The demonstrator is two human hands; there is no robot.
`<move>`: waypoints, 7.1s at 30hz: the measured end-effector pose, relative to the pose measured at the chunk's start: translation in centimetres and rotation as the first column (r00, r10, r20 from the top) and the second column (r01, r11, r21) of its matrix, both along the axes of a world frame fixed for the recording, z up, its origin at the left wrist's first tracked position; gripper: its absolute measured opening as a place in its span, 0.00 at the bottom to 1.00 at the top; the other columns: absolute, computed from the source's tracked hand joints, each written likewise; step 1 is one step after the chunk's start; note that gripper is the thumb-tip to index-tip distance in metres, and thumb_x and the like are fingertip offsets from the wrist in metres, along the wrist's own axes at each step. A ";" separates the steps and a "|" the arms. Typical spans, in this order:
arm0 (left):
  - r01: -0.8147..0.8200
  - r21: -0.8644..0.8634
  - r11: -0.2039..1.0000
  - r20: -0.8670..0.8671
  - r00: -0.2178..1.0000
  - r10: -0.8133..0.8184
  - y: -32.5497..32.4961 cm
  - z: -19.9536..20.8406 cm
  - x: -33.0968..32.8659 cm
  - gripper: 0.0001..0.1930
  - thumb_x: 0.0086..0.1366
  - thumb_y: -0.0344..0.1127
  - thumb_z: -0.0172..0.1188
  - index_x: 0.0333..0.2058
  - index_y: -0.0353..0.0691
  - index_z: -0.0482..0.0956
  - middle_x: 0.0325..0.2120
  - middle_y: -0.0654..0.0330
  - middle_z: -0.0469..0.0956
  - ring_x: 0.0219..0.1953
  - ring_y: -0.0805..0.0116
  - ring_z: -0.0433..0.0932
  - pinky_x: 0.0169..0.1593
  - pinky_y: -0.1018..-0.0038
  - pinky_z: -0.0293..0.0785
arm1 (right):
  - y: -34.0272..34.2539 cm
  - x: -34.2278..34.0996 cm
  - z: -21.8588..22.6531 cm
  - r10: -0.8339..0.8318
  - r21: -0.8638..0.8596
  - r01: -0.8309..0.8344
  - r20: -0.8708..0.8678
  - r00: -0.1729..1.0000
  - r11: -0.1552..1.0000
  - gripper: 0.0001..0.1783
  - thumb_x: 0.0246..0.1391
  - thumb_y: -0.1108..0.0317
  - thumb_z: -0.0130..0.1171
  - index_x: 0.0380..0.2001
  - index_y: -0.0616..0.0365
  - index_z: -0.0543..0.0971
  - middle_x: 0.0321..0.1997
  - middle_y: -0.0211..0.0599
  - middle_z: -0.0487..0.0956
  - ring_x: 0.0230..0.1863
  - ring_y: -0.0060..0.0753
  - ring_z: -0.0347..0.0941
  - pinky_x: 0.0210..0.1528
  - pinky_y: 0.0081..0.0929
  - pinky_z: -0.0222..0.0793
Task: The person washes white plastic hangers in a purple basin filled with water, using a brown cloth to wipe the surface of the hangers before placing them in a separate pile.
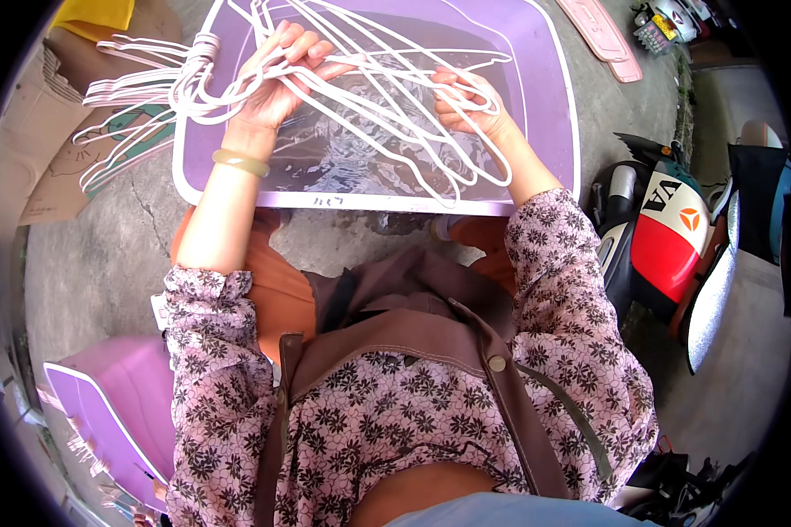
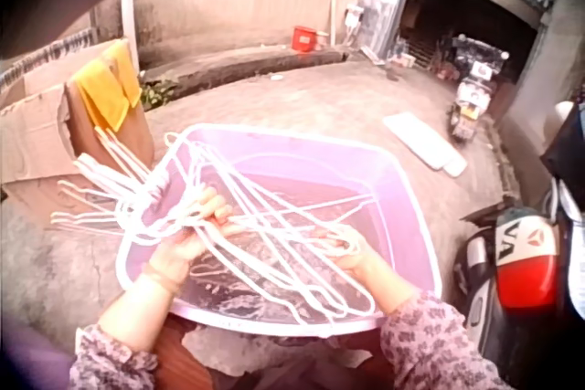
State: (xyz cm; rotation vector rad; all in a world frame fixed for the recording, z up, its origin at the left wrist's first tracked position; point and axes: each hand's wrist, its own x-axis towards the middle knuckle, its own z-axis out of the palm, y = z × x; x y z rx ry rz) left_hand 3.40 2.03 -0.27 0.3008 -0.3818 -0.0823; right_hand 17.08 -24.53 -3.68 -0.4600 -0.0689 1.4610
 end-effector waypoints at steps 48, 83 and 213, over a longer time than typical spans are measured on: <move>-0.207 -0.258 0.944 -0.167 0.972 0.167 1.3 1.1 -0.8 0.09 0.61 0.23 0.45 0.41 0.33 0.64 0.22 0.61 0.66 0.31 0.69 0.71 0.61 0.55 0.57 | 1.0 -4.2 -4.2 0.159 -0.655 0.120 0.351 0.923 0.746 0.13 0.58 0.61 0.43 0.22 0.53 0.69 0.13 0.18 0.62 0.10 0.10 0.45 0.12 0.14 0.42; -0.014 -0.022 1.000 -0.618 0.786 -0.002 -3.5 -3.6 0.5 0.14 0.67 0.34 0.38 0.41 0.28 0.65 0.33 0.44 0.71 0.42 0.48 0.73 0.52 0.49 0.68 | 1.2 9.4 12.0 0.574 -0.084 0.738 0.689 -0.442 0.670 0.13 0.54 0.57 0.51 0.42 0.44 0.76 0.22 0.28 0.74 0.25 0.25 0.70 0.32 0.26 0.65; -0.078 -0.231 0.970 -0.349 0.937 -0.008 -3.2 -1.2 -0.2 0.14 0.61 0.34 0.43 0.36 0.28 0.72 0.39 0.47 0.68 0.15 0.77 0.58 0.18 0.81 0.60 | 2.6 4.5 10.2 0.750 -0.374 0.654 0.415 -0.516 0.657 0.18 0.50 0.46 0.52 0.33 0.44 0.81 0.31 0.33 0.79 0.36 0.33 0.74 0.41 0.31 0.68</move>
